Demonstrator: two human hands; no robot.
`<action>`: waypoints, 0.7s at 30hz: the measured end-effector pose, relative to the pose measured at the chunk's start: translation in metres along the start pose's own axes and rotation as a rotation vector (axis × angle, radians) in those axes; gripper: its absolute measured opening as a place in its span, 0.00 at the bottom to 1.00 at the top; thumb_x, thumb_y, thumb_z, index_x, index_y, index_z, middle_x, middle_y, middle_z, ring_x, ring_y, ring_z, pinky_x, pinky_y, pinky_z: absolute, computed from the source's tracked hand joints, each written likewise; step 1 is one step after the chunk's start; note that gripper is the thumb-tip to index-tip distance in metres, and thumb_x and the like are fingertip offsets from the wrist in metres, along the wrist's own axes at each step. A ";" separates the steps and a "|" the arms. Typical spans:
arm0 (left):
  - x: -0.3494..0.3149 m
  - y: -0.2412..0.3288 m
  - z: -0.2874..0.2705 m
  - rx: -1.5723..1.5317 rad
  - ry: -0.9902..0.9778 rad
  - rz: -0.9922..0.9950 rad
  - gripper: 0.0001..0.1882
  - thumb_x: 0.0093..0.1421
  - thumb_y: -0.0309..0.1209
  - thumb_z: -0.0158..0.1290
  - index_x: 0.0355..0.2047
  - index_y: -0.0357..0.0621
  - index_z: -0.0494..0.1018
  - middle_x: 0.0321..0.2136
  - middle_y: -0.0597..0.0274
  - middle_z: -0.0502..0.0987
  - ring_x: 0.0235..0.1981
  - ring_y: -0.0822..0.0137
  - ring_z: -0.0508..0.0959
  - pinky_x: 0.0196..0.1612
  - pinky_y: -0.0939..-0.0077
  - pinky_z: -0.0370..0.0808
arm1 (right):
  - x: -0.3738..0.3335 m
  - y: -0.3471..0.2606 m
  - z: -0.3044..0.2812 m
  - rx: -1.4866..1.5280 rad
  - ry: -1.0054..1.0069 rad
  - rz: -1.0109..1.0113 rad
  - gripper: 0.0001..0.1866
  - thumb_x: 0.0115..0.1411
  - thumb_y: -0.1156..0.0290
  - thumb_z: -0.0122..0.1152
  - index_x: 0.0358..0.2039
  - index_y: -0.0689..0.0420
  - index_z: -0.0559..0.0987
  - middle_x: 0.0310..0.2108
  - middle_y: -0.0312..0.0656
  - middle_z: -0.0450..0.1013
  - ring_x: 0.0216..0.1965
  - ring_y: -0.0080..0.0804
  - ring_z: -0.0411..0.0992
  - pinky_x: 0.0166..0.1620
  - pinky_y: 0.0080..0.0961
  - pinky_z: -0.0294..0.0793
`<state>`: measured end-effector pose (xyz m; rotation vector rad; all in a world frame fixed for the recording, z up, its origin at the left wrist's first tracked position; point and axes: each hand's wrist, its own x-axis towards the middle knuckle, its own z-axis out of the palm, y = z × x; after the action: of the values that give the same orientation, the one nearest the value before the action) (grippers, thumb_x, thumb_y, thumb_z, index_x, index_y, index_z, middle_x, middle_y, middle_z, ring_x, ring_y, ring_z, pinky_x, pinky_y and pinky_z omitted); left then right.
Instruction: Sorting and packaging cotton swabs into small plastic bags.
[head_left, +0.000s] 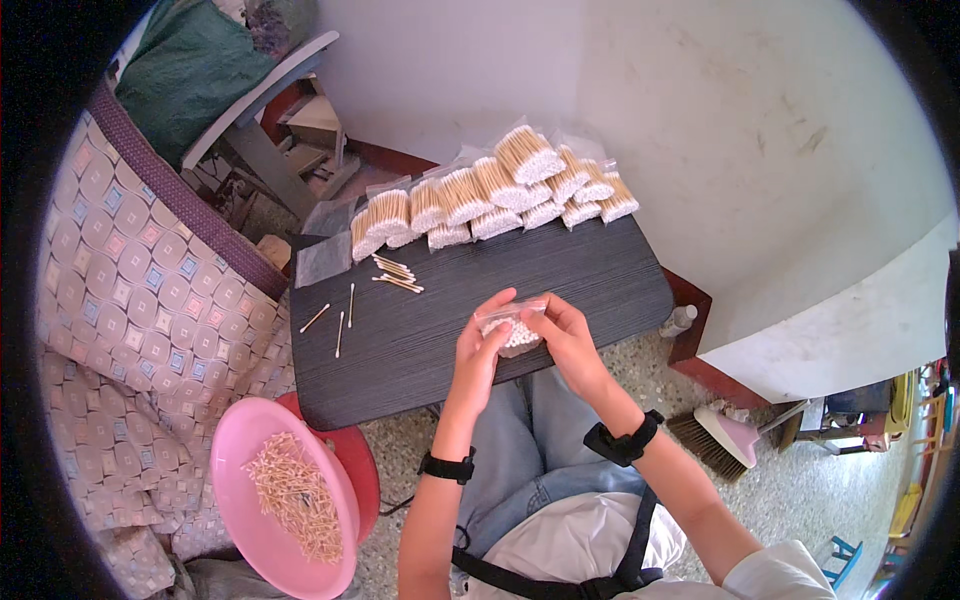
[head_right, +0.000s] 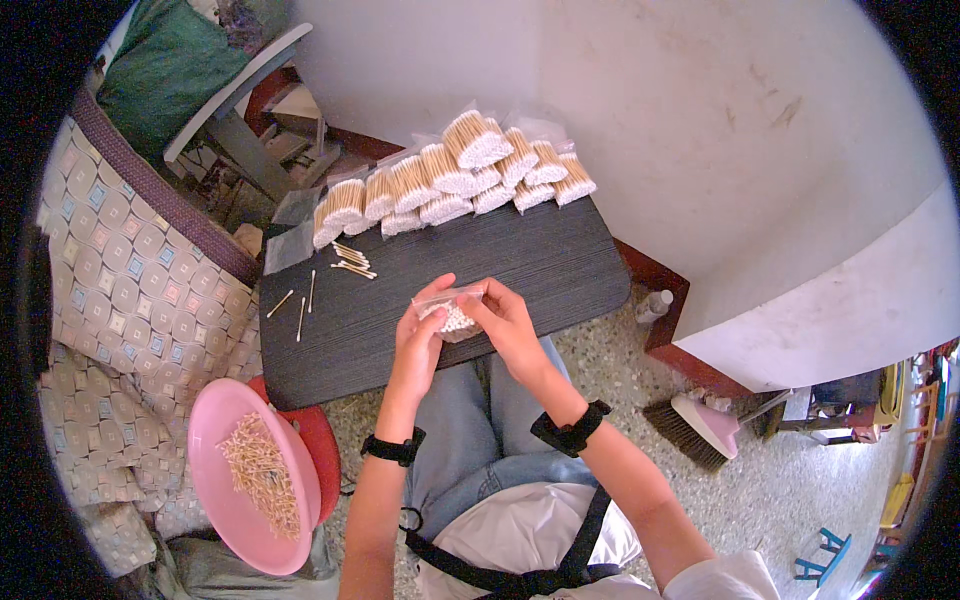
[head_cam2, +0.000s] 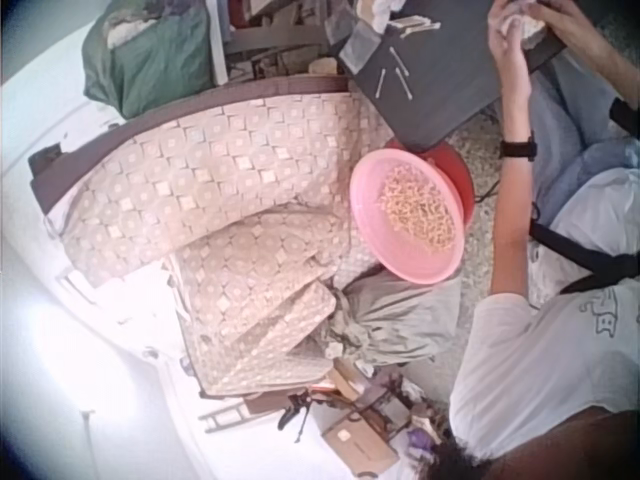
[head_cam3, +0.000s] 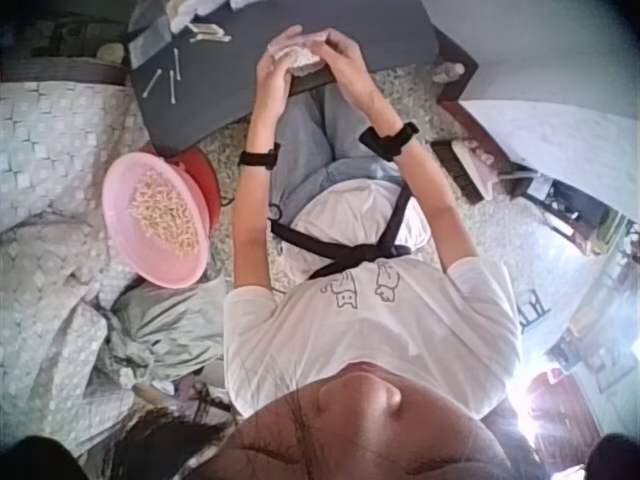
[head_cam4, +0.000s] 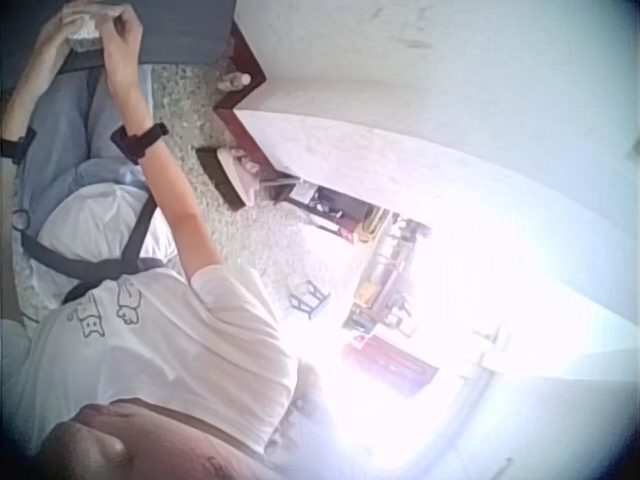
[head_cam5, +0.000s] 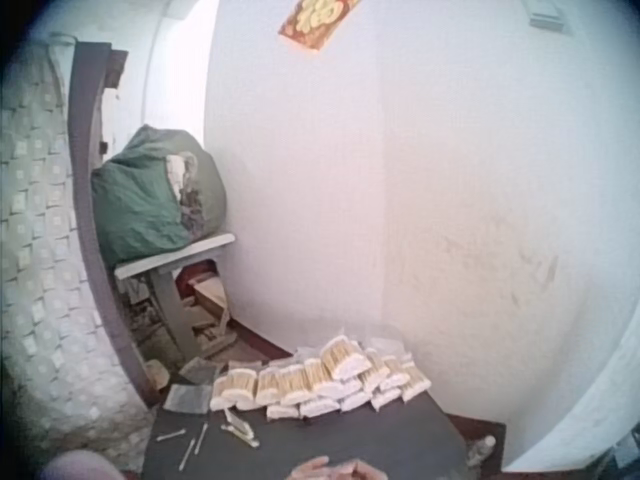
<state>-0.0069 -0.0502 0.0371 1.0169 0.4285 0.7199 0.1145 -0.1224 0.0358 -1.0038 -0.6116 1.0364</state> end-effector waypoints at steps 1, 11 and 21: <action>0.000 0.000 -0.001 0.000 -0.018 0.008 0.23 0.64 0.31 0.50 0.57 0.35 0.64 0.48 0.57 0.73 0.50 0.71 0.72 0.54 0.77 0.67 | 0.000 0.001 0.001 0.001 0.006 -0.005 0.07 0.63 0.69 0.57 0.35 0.58 0.74 0.33 0.30 0.72 0.36 0.13 0.67 0.39 0.15 0.67; 0.004 -0.011 -0.005 -0.081 0.069 0.022 0.14 0.63 0.30 0.50 0.47 0.35 0.71 0.41 0.60 0.75 0.44 0.72 0.74 0.50 0.78 0.69 | 0.001 0.005 0.001 0.023 0.009 -0.023 0.07 0.63 0.68 0.57 0.35 0.58 0.73 0.32 0.30 0.72 0.35 0.12 0.68 0.39 0.14 0.67; 0.004 -0.006 -0.002 -0.027 0.132 0.019 0.11 0.63 0.32 0.50 0.39 0.35 0.75 0.37 0.62 0.77 0.40 0.73 0.75 0.46 0.77 0.70 | 0.001 0.005 0.000 0.025 0.002 -0.056 0.07 0.63 0.68 0.58 0.35 0.58 0.73 0.33 0.30 0.72 0.35 0.13 0.68 0.39 0.15 0.67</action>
<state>-0.0031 -0.0480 0.0304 0.9521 0.5223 0.8106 0.1128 -0.1204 0.0315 -0.9603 -0.6202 0.9916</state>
